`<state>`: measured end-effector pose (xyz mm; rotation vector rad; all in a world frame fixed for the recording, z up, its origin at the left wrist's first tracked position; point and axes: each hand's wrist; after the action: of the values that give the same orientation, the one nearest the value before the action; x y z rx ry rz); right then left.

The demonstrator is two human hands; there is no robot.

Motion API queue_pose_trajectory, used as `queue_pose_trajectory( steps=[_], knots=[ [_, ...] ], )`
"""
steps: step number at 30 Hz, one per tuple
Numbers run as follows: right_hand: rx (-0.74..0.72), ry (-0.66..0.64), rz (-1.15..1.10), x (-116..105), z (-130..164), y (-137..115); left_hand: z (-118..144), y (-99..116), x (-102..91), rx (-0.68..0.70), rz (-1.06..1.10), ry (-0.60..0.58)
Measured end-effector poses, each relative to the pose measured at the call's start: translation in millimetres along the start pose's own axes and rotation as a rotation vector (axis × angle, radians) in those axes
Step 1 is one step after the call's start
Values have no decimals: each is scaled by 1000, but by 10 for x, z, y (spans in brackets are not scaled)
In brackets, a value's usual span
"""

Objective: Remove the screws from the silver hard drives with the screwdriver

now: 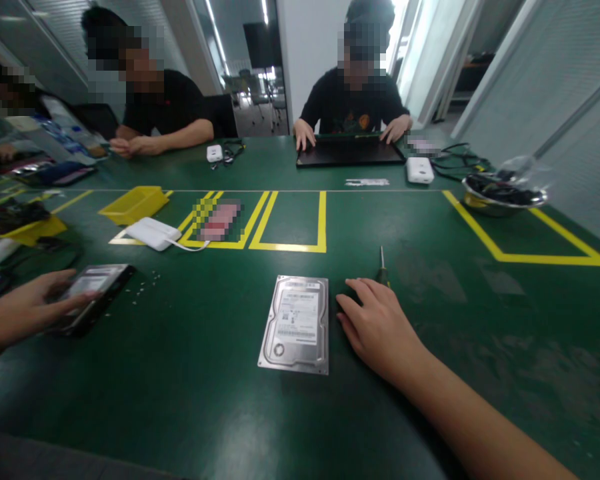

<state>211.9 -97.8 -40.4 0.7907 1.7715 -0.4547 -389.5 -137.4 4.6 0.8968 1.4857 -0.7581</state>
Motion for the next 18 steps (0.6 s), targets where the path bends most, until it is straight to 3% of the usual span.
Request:
queue_pose_trajectory(
  steps=[4, 6, 10, 18],
  knots=[
    [0, -5, -6, 0, -4, 0, 39, 170, 10, 298, -25, -72],
    [-2, -6, -8, 0, -4, 2, 86, 256, 3, 378, 2, -125],
    [2, -12, -7, 0, 1, 9, 184, 308, 20, 388, 30, -234],
    [11, -7, -16, -15, 11, 7, 499, 110, 226, 394, 180, -74]
  ],
)
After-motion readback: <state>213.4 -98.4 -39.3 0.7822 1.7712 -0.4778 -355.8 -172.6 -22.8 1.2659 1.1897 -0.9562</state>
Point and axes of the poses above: each hand's wrist, its own z-axis away from the middle knuckle, its own x-axis out of the palm, y = z × x, and after that the axes turned 7 degrees about -x, right-handed
